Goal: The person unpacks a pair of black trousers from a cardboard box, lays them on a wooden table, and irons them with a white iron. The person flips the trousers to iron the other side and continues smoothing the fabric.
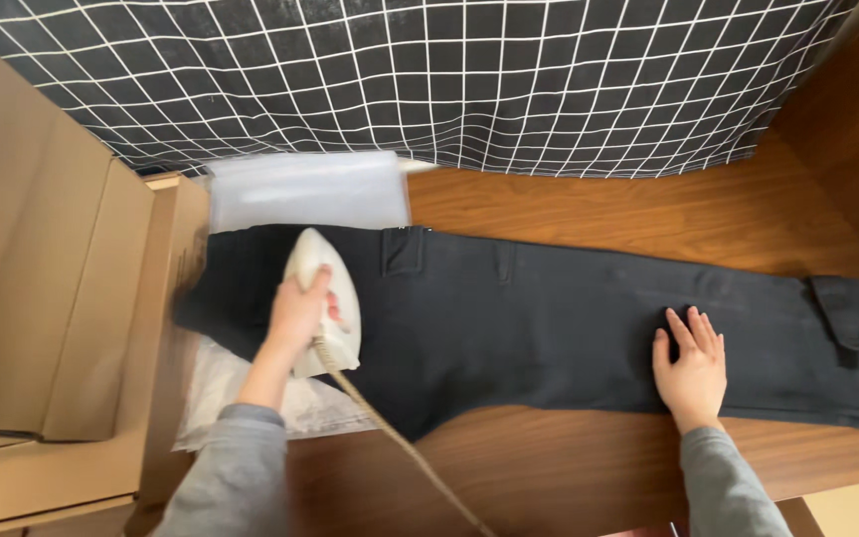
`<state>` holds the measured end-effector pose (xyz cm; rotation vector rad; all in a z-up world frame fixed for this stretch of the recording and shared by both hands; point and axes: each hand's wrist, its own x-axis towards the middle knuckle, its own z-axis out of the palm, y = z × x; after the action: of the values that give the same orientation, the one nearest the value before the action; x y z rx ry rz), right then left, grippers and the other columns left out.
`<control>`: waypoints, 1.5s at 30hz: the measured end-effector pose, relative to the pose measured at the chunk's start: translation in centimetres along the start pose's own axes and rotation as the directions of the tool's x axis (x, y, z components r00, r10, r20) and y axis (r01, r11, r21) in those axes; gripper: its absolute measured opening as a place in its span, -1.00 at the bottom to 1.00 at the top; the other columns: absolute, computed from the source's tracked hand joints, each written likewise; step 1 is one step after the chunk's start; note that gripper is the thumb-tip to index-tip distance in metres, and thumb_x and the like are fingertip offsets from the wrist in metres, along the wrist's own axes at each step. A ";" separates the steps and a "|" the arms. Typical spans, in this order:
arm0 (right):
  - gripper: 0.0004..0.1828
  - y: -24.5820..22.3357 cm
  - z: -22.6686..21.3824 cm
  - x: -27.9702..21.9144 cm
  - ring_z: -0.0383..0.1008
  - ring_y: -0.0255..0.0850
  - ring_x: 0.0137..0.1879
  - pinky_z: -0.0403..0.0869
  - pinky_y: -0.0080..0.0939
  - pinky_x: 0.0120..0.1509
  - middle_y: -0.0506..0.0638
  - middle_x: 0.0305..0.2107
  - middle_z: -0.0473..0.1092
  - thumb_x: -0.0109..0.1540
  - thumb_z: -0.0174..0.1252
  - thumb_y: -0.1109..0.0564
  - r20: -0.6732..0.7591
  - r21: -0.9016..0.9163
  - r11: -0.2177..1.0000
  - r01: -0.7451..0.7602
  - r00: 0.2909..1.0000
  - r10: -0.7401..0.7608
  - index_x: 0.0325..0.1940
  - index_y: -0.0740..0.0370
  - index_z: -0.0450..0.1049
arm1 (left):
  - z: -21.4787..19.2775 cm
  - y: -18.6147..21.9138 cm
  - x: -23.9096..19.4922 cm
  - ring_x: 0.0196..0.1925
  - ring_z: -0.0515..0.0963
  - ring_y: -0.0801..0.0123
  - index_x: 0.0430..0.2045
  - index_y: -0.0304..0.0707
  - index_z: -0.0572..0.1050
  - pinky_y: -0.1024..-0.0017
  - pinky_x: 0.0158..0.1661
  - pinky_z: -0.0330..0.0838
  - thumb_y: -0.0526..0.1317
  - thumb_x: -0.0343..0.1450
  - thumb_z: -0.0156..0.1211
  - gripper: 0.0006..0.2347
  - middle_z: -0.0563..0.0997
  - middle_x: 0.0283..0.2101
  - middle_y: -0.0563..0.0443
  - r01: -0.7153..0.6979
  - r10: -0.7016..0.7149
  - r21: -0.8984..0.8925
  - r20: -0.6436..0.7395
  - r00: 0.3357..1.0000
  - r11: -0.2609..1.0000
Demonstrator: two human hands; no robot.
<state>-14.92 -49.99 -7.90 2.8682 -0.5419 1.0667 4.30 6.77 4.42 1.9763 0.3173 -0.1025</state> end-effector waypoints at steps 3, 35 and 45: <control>-0.59 0.3 -0.1 -0.1 0.51 0.06 0.51 0.47 0.24 0.55 0.14 0.35 0.55 0.43 0.28 -0.02 0.018 0.014 1.000 -0.011 1.000 0.011 0.39 -0.11 0.66 | -3.4 0.0 0.6 -0.53 0.73 0.15 -0.21 -0.55 0.58 0.20 -0.46 0.63 0.03 0.53 0.24 -0.58 0.68 -0.48 -0.23 0.021 -0.022 -0.018 -0.047 0.999 1.000; -0.23 -59.8 -7.8 2.5 0.63 -0.02 0.15 0.64 -0.10 0.15 0.30 0.05 0.56 0.31 0.40 -0.05 0.630 0.582 -0.002 -0.813 0.452 -0.631 0.48 0.41 0.36 | -13.4 -3.5 -8.8 0.27 0.59 -0.03 0.03 -0.01 0.71 0.04 0.30 0.41 0.00 0.71 -0.14 -0.63 0.68 0.11 -0.17 -0.133 0.108 -0.021 -0.464 0.879 0.991; -0.30 -51.4 -11.2 3.9 0.63 -0.06 0.15 0.63 -0.06 0.18 0.27 0.07 0.59 0.20 0.51 0.01 0.746 0.484 0.025 -0.875 0.397 -0.535 0.36 0.33 0.52 | -10.7 -7.3 -7.2 0.40 0.47 -0.14 0.21 -0.32 0.59 -0.05 0.33 0.40 -0.21 0.64 -0.11 -0.65 0.59 0.26 -0.40 -0.268 0.167 -0.238 -0.372 0.913 0.934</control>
<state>-2.06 -1.29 7.66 4.6626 -0.1683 -1.4546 -5.37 18.03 4.03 1.7219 0.3136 0.4228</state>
